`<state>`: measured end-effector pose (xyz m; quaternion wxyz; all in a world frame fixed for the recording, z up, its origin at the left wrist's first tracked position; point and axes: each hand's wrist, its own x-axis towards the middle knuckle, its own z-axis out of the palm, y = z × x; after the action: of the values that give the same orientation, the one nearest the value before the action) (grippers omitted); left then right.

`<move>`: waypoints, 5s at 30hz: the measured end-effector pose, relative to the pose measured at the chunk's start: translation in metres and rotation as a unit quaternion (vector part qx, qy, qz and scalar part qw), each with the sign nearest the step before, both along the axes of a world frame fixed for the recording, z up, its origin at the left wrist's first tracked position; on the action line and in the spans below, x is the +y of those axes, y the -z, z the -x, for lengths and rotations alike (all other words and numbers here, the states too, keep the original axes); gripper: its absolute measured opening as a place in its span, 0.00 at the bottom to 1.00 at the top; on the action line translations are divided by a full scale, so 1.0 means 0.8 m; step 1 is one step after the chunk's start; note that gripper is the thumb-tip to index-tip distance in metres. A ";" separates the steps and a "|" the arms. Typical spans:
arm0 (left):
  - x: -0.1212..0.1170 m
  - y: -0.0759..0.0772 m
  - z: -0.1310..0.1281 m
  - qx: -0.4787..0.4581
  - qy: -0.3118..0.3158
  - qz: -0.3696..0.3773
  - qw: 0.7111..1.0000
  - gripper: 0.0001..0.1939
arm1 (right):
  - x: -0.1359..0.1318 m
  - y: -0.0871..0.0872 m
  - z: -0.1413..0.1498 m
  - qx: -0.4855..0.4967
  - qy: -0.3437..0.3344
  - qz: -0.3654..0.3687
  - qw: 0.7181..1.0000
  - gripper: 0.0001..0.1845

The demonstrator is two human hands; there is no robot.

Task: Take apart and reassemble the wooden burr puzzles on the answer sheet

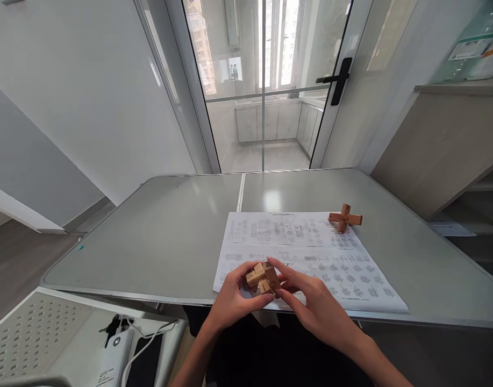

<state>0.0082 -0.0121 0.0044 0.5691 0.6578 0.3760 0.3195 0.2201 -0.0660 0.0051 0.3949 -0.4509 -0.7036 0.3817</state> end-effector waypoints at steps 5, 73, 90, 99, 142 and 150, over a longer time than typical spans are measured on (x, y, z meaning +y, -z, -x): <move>0.000 -0.001 0.002 -0.005 0.011 -0.003 1.000 0.26 | -0.001 -0.004 -0.001 0.000 -0.009 0.009 1.000 0.32; 0.003 0.007 0.012 -0.037 0.023 0.015 0.999 0.28 | 0.001 0.007 0.024 0.031 -0.008 0.000 0.999 0.35; 0.004 0.004 0.007 -0.008 0.021 -0.010 1.000 0.26 | 0.002 0.009 0.022 0.013 0.001 -0.044 0.999 0.35; 0.003 0.006 0.008 0.009 0.024 -0.018 1.000 0.28 | 0.000 0.010 0.023 0.031 0.007 -0.053 0.998 0.34; 0.014 -0.028 -0.035 0.072 -0.014 -0.154 0.985 0.35 | 0.018 -0.018 0.001 0.187 0.091 0.081 0.975 0.17; 0.022 -0.021 -0.028 0.126 -0.038 -0.340 0.931 0.33 | 0.032 -0.022 0.003 0.154 0.095 0.095 0.979 0.20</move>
<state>0.0303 0.0058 0.0215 0.2469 0.8319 0.3387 0.3637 0.2176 -0.0407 0.0230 0.4881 -0.4867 -0.5489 0.4728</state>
